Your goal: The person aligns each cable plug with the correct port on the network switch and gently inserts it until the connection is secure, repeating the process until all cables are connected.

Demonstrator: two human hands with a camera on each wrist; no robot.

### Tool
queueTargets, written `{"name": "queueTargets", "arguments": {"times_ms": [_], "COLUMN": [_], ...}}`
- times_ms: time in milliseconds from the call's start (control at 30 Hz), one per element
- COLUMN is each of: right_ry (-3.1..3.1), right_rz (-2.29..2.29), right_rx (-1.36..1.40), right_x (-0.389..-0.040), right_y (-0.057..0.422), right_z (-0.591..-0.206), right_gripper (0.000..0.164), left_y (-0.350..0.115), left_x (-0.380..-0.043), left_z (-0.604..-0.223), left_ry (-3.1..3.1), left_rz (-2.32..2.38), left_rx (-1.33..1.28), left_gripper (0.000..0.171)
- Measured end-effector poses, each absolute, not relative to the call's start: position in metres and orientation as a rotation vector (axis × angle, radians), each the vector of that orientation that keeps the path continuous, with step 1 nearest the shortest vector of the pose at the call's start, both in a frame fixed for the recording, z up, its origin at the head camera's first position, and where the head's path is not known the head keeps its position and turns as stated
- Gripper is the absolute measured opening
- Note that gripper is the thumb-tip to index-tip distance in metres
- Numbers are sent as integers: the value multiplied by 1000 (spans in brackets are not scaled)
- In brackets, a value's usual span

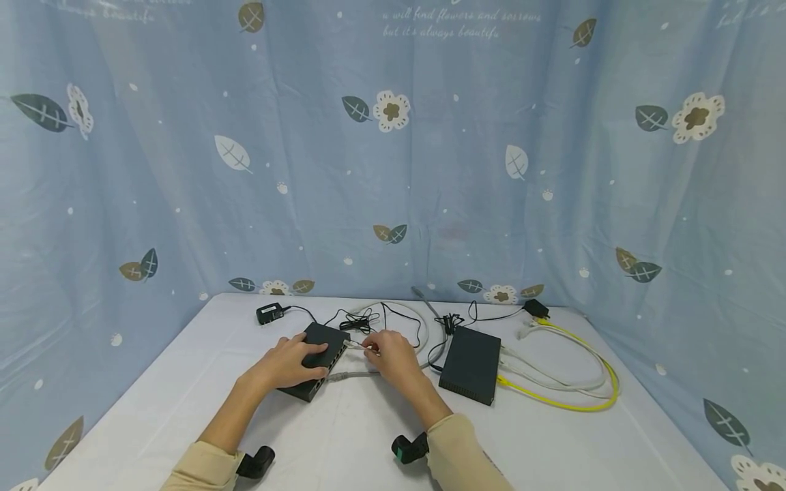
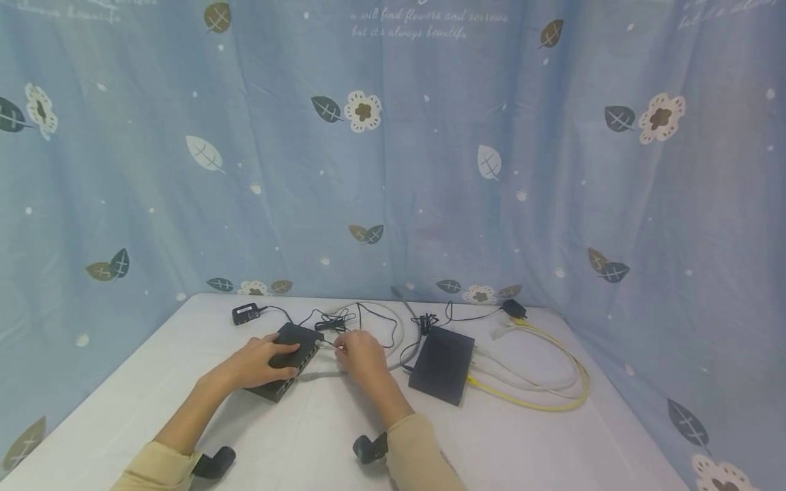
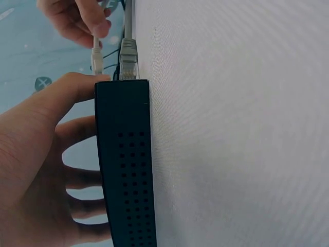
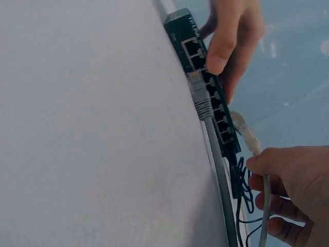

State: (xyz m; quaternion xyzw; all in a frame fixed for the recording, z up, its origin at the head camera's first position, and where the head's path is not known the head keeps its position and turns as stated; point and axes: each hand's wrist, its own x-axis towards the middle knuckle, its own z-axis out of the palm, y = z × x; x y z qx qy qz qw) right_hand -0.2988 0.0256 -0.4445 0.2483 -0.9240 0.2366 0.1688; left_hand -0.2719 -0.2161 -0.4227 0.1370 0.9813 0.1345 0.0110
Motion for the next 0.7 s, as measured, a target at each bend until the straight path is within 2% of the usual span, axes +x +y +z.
{"name": "queueTargets", "arguments": {"times_ms": [267, 700], "right_ry": [-2525, -2475], "right_rz": [516, 428], "right_rx": [708, 721], "right_x": [-299, -297], "right_y": [23, 20], "right_z": [-449, -449], "right_gripper": [14, 10], "left_y": [-215, -215], "left_x": [-271, -271], "left_z": [-421, -420], "left_ry": [3051, 3068], "left_rz": [414, 405], "left_rx": [416, 447], "left_gripper": [60, 60]}}
